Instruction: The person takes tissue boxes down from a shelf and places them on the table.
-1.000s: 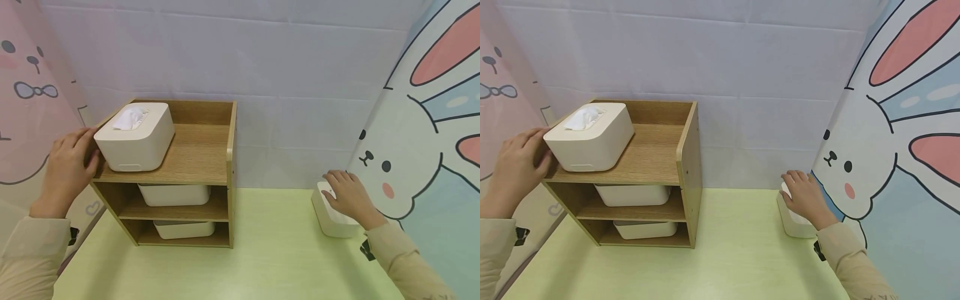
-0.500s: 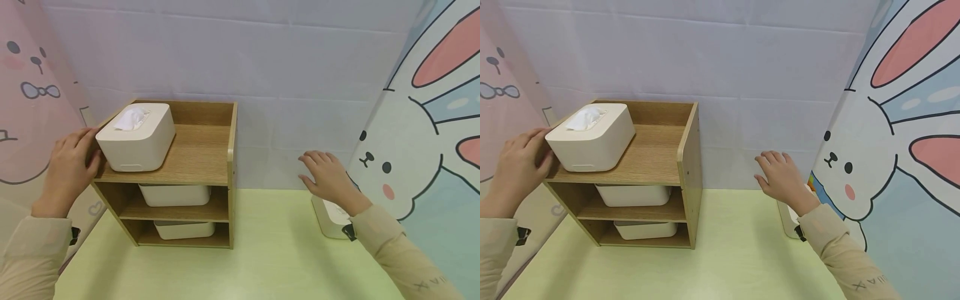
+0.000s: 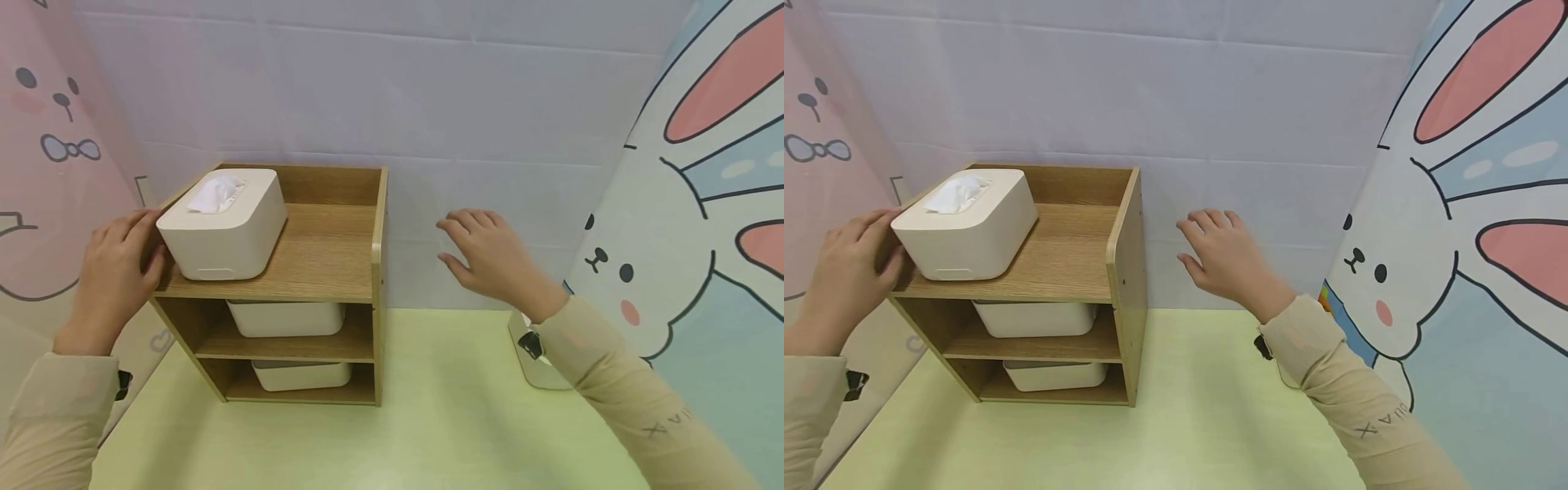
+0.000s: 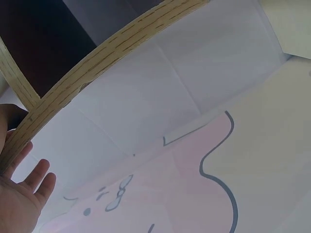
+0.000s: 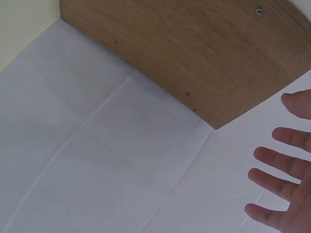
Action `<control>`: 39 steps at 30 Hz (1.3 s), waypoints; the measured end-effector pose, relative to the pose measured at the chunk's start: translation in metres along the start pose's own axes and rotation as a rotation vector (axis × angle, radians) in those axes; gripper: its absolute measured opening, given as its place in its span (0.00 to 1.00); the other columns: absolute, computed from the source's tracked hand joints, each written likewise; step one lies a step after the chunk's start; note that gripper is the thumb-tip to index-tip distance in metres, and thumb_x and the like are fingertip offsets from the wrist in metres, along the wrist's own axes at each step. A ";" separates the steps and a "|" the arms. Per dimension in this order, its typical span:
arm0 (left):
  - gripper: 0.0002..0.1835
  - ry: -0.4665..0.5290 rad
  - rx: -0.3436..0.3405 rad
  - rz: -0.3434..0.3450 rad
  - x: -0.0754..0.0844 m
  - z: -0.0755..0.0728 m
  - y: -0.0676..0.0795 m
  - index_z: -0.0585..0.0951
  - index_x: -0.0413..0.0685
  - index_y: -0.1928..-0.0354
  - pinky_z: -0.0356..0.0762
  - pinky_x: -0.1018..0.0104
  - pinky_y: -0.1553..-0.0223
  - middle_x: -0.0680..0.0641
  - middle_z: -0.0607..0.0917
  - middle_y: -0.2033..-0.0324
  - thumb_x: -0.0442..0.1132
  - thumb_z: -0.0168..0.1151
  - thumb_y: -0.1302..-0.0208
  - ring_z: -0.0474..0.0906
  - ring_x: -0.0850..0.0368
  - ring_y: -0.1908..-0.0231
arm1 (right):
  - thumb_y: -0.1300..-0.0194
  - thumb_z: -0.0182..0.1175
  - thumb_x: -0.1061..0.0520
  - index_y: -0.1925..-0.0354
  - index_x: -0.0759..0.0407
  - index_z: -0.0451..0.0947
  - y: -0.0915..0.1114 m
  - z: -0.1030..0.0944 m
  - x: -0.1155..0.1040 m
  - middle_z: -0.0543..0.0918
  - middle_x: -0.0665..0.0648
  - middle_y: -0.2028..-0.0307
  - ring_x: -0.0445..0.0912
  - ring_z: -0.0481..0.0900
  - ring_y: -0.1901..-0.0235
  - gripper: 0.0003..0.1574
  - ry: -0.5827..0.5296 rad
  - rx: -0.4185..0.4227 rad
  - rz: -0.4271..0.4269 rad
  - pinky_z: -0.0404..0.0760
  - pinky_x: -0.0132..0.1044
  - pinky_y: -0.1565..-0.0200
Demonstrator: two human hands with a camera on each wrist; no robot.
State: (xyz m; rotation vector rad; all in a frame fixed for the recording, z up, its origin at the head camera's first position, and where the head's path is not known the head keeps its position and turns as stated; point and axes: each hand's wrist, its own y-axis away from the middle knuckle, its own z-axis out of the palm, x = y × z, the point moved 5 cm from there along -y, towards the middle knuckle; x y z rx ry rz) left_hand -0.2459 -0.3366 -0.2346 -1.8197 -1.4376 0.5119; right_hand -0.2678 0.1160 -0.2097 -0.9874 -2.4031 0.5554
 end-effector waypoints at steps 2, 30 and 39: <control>0.29 -0.002 -0.005 -0.006 -0.001 0.000 0.000 0.67 0.40 0.38 0.55 0.44 0.39 0.32 0.71 0.44 0.28 0.56 0.45 0.63 0.30 0.47 | 0.39 0.55 0.47 0.46 0.60 0.71 -0.011 -0.005 -0.007 0.76 0.60 0.48 0.56 0.71 0.46 0.27 0.000 -0.008 -0.013 0.69 0.52 0.44; 0.28 0.014 0.002 -0.011 0.001 -0.001 0.000 0.68 0.39 0.39 0.55 0.44 0.39 0.33 0.71 0.44 0.28 0.56 0.45 0.63 0.30 0.47 | 0.35 0.46 0.42 0.41 0.51 0.65 -0.115 -0.019 -0.113 0.71 0.53 0.43 0.50 0.68 0.42 0.27 0.030 -0.101 -0.161 0.66 0.46 0.39; 0.28 0.019 0.003 -0.012 0.000 0.000 0.000 0.68 0.40 0.39 0.54 0.44 0.38 0.33 0.72 0.45 0.29 0.56 0.45 0.63 0.30 0.47 | 0.34 0.43 0.43 0.41 0.49 0.64 -0.137 -0.003 -0.140 0.71 0.50 0.44 0.47 0.68 0.41 0.26 0.044 -0.172 -0.180 0.66 0.45 0.39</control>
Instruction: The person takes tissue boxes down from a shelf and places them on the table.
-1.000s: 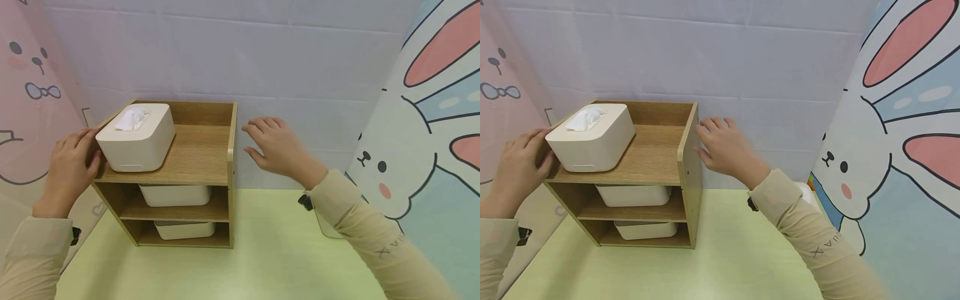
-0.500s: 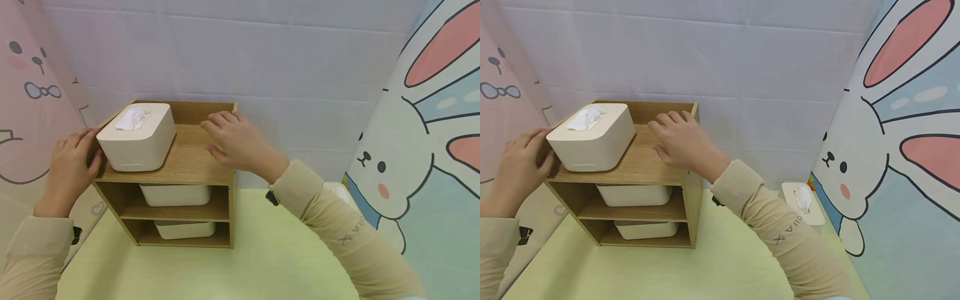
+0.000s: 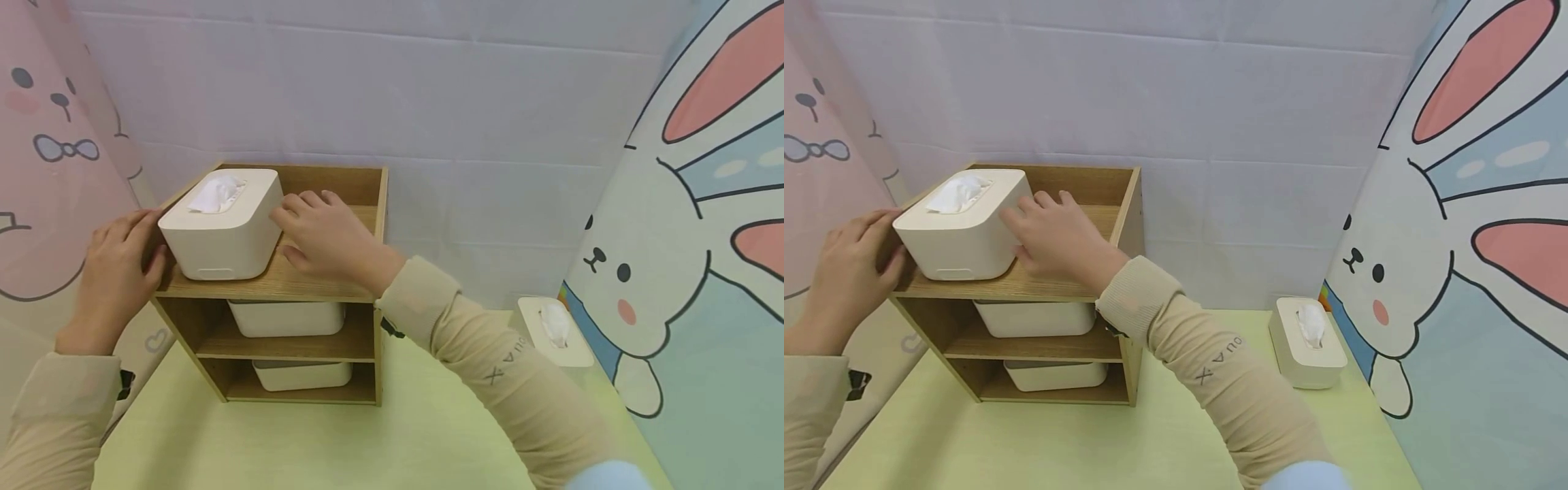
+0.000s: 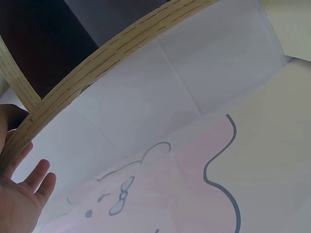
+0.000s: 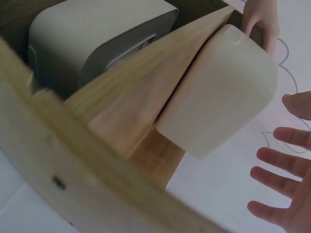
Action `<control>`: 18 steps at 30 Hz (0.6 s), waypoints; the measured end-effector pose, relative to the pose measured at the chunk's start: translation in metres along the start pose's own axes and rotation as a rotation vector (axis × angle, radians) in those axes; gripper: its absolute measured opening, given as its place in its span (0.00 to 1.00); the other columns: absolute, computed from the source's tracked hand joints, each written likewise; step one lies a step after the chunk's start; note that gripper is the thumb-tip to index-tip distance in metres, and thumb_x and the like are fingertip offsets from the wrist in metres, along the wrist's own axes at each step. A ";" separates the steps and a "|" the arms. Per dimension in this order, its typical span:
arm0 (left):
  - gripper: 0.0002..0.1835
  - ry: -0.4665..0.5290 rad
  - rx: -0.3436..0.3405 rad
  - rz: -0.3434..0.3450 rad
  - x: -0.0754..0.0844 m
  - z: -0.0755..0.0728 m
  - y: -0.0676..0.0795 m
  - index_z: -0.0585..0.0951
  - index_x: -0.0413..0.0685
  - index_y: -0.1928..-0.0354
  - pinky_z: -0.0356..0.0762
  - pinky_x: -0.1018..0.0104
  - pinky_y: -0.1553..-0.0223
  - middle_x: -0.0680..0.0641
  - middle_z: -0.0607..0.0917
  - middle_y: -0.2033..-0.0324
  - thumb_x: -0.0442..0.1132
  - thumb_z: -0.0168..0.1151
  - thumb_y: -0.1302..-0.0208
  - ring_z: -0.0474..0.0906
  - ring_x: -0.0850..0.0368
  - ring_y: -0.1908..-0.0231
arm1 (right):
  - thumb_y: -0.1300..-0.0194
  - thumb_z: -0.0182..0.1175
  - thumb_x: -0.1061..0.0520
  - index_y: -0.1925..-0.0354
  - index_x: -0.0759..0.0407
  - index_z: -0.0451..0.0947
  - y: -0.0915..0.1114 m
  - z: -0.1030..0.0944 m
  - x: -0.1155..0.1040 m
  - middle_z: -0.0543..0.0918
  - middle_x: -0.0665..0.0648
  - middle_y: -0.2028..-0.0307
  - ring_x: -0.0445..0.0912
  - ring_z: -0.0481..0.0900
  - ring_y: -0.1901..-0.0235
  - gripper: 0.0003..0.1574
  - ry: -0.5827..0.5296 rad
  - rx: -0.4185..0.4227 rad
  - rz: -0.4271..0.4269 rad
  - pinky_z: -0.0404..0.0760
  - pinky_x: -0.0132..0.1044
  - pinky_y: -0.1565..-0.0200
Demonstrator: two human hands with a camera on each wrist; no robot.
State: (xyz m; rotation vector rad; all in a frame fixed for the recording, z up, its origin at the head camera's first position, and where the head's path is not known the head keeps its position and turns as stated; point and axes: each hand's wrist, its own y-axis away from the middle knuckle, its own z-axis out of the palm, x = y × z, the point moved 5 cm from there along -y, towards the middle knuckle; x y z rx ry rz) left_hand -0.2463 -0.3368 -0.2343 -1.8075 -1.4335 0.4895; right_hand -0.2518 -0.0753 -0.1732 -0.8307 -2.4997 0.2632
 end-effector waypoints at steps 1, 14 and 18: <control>0.28 -0.001 0.001 0.000 0.000 0.000 0.000 0.68 0.40 0.39 0.55 0.44 0.39 0.33 0.72 0.45 0.28 0.56 0.45 0.63 0.30 0.47 | 0.34 0.44 0.43 0.42 0.50 0.64 -0.003 0.001 -0.002 0.71 0.50 0.45 0.47 0.68 0.42 0.26 -0.004 0.002 -0.004 0.66 0.45 0.39; 0.28 0.005 -0.007 -0.008 0.001 0.000 0.000 0.68 0.40 0.39 0.54 0.44 0.38 0.33 0.71 0.44 0.28 0.56 0.45 0.62 0.30 0.46 | 0.35 0.44 0.40 0.42 0.47 0.62 -0.036 0.009 -0.025 0.70 0.47 0.47 0.44 0.70 0.48 0.27 -0.027 -0.051 -0.015 0.70 0.40 0.47; 0.28 0.001 -0.009 -0.007 0.000 -0.001 0.001 0.67 0.39 0.39 0.54 0.45 0.37 0.33 0.71 0.44 0.28 0.56 0.45 0.62 0.30 0.46 | 0.34 0.44 0.41 0.39 0.47 0.59 -0.043 0.012 -0.030 0.68 0.48 0.42 0.44 0.69 0.45 0.28 -0.027 -0.074 -0.011 0.70 0.40 0.45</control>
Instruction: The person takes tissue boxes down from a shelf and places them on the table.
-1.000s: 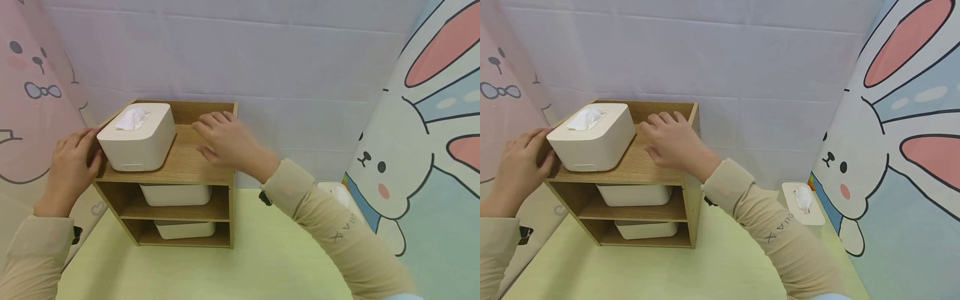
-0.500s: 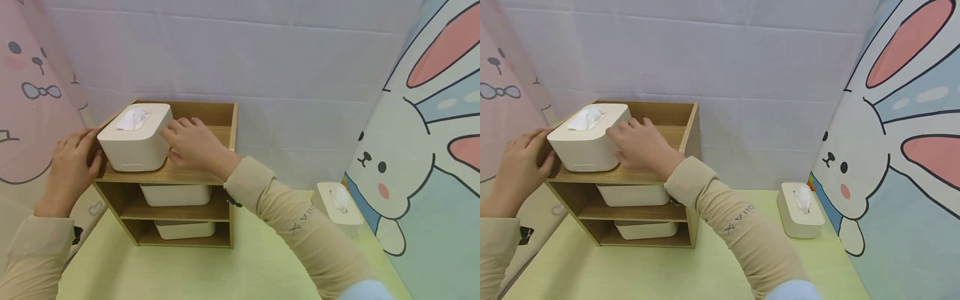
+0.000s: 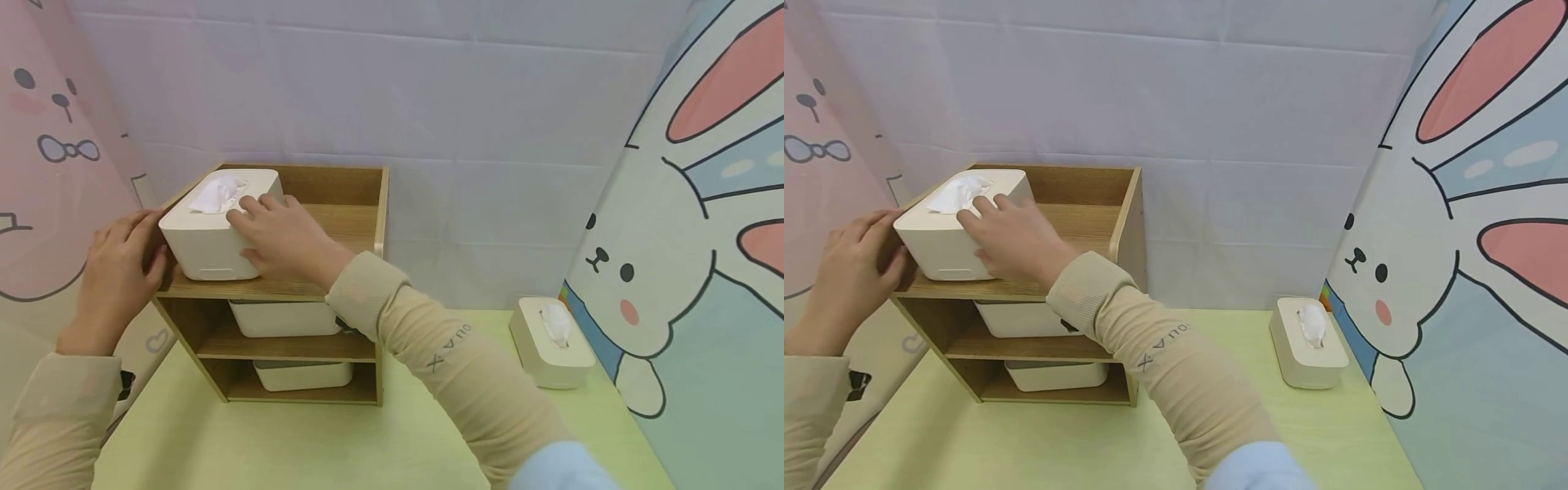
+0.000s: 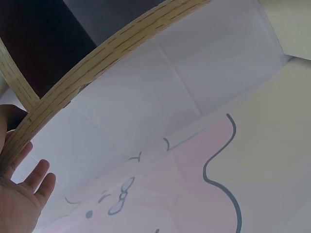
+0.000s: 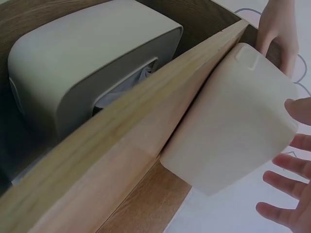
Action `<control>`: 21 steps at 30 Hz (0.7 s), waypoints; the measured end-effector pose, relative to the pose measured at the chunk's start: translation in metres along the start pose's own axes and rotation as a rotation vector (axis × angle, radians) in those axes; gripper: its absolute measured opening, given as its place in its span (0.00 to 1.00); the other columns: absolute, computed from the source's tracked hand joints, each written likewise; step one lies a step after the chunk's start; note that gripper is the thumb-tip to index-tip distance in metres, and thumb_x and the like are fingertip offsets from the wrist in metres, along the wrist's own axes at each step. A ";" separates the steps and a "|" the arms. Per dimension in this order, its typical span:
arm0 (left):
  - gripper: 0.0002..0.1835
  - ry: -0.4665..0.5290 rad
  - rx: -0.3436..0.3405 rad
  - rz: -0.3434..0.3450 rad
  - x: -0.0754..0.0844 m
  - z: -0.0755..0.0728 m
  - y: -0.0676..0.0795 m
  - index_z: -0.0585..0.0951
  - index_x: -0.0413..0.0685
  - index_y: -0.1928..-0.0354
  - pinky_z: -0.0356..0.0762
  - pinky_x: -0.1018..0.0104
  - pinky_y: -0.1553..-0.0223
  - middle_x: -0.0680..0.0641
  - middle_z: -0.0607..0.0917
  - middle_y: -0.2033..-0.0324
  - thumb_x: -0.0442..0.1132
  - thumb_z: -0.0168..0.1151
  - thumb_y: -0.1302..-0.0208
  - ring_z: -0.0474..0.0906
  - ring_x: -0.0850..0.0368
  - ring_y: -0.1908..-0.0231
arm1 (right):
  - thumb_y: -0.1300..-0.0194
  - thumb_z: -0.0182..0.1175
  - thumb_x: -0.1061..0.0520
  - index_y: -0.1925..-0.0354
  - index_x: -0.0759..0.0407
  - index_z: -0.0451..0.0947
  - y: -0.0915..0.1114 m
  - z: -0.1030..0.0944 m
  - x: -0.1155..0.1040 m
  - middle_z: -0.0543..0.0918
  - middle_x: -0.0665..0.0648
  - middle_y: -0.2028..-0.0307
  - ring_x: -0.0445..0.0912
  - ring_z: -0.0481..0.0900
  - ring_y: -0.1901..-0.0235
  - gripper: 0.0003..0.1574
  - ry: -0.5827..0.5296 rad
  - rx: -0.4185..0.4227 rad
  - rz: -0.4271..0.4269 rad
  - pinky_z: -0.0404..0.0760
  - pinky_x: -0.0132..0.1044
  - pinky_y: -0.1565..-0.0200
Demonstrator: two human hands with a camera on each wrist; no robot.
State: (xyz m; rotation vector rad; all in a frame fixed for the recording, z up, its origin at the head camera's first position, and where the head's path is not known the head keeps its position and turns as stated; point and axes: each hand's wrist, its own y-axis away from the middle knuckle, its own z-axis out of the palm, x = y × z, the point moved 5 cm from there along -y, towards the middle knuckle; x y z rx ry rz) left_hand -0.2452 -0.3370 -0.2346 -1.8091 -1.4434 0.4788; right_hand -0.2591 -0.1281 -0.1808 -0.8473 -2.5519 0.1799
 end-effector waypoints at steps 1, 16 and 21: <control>0.28 -0.001 0.000 0.001 0.000 0.000 0.000 0.67 0.39 0.39 0.54 0.45 0.37 0.33 0.71 0.44 0.28 0.56 0.45 0.62 0.30 0.46 | 0.34 0.44 0.41 0.39 0.48 0.59 -0.002 0.001 -0.001 0.67 0.48 0.41 0.44 0.69 0.45 0.28 0.004 0.000 -0.002 0.71 0.40 0.45; 0.28 -0.005 0.005 0.002 0.001 0.000 0.002 0.68 0.40 0.39 0.55 0.44 0.38 0.33 0.72 0.45 0.28 0.56 0.45 0.63 0.29 0.47 | 0.33 0.44 0.43 0.38 0.50 0.56 -0.014 0.010 -0.012 0.64 0.48 0.36 0.44 0.66 0.40 0.29 0.021 -0.015 -0.014 0.73 0.38 0.47; 0.28 -0.005 0.009 0.006 0.003 -0.001 0.001 0.68 0.40 0.39 0.55 0.43 0.39 0.32 0.72 0.45 0.28 0.56 0.45 0.63 0.29 0.47 | 0.32 0.43 0.45 0.35 0.50 0.52 -0.015 0.011 -0.012 0.58 0.47 0.32 0.44 0.63 0.37 0.30 -0.001 -0.040 -0.019 0.72 0.37 0.46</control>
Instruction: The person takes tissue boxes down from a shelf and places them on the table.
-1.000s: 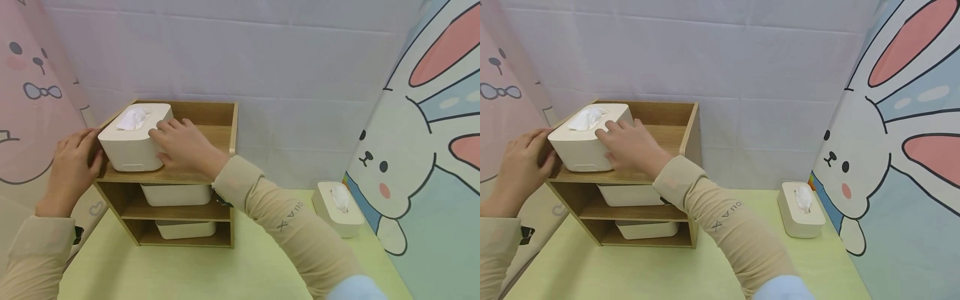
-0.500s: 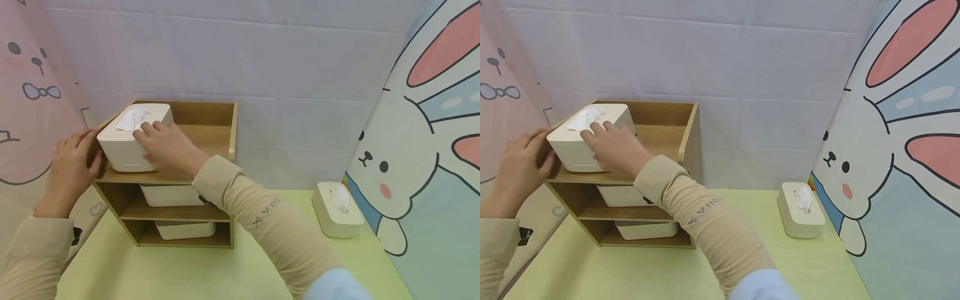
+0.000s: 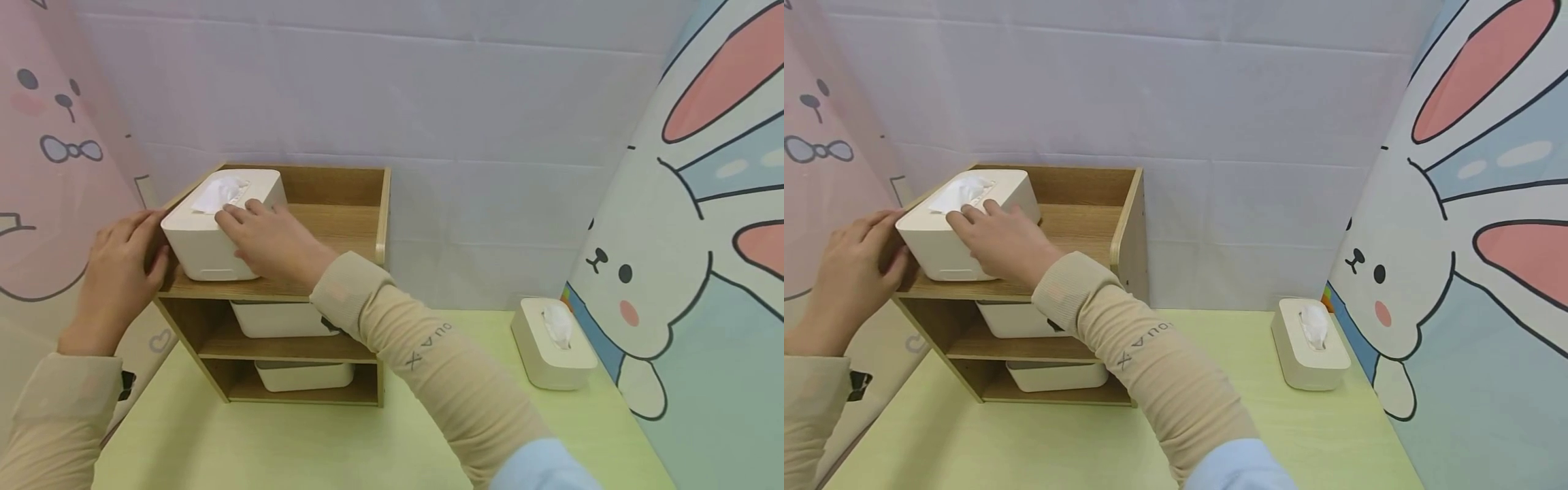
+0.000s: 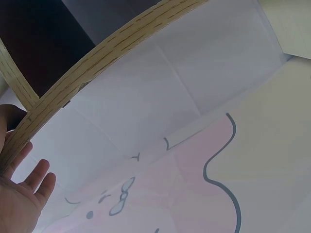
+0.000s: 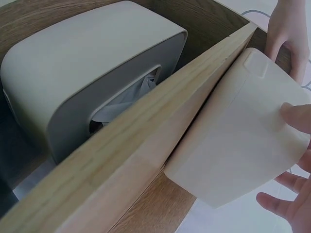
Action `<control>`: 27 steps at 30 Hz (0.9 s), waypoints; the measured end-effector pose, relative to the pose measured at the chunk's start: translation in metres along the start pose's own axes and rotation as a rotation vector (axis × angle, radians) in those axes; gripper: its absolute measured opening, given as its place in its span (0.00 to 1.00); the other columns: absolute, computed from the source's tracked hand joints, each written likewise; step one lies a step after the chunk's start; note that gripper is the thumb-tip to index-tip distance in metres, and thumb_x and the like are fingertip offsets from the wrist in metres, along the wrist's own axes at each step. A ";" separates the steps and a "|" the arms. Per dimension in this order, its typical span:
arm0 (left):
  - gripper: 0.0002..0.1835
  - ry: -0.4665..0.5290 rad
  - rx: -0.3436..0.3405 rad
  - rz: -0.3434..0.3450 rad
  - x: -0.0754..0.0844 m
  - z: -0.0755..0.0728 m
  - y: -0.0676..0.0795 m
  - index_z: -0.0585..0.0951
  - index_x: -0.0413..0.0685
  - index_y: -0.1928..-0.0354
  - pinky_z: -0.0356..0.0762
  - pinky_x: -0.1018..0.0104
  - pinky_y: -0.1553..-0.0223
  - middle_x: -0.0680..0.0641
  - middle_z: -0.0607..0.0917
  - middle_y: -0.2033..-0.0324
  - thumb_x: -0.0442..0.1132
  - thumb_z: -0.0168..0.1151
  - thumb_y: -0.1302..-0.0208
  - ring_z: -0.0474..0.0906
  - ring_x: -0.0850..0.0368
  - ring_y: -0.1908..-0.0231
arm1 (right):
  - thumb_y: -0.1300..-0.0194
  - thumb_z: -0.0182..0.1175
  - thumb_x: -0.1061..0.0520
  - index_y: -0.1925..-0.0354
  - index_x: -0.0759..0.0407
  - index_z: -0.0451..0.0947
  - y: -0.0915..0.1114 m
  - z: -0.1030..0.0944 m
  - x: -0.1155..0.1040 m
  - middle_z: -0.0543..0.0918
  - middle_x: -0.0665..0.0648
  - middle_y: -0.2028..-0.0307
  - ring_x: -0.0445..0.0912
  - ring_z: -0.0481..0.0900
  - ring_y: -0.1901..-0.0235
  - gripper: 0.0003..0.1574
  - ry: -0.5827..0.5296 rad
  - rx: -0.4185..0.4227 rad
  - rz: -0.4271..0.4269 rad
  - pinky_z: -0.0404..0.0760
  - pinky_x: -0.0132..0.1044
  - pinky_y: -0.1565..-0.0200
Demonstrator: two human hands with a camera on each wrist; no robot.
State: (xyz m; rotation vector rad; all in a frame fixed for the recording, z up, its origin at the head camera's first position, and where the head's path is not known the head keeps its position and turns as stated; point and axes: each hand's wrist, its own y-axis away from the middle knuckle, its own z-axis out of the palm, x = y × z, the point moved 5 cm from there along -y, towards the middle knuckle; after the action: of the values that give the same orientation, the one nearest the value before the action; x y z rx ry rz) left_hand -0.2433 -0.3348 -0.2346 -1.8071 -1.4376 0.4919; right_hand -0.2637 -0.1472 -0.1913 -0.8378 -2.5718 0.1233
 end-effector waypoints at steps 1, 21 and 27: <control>0.28 -0.002 0.002 0.001 0.000 0.000 0.000 0.68 0.40 0.39 0.56 0.43 0.39 0.32 0.72 0.45 0.28 0.56 0.45 0.63 0.29 0.47 | 0.32 0.43 0.45 0.35 0.50 0.51 0.000 0.000 0.000 0.57 0.47 0.31 0.44 0.63 0.37 0.31 -0.001 0.001 -0.002 0.73 0.37 0.46; 0.26 0.000 0.019 0.011 0.000 0.000 -0.001 0.70 0.38 0.41 0.56 0.44 0.40 0.33 0.73 0.46 0.28 0.57 0.45 0.64 0.31 0.47 | 0.39 0.50 0.49 0.37 0.48 0.53 -0.001 -0.001 -0.001 0.60 0.47 0.36 0.47 0.64 0.44 0.33 -0.061 -0.018 0.008 0.74 0.36 0.54; 0.26 0.005 0.019 0.010 0.000 0.000 0.000 0.70 0.38 0.41 0.56 0.44 0.40 0.33 0.73 0.46 0.28 0.56 0.45 0.64 0.30 0.48 | 0.36 0.49 0.40 0.37 0.50 0.53 0.000 0.000 -0.002 0.63 0.48 0.38 0.48 0.66 0.43 0.34 -0.024 0.026 -0.017 0.76 0.35 0.54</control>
State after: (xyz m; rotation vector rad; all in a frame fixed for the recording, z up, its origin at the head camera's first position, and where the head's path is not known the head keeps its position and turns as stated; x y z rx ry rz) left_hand -0.2438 -0.3347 -0.2346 -1.8000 -1.4171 0.5040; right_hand -0.2625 -0.1481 -0.1917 -0.8089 -2.5934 0.1623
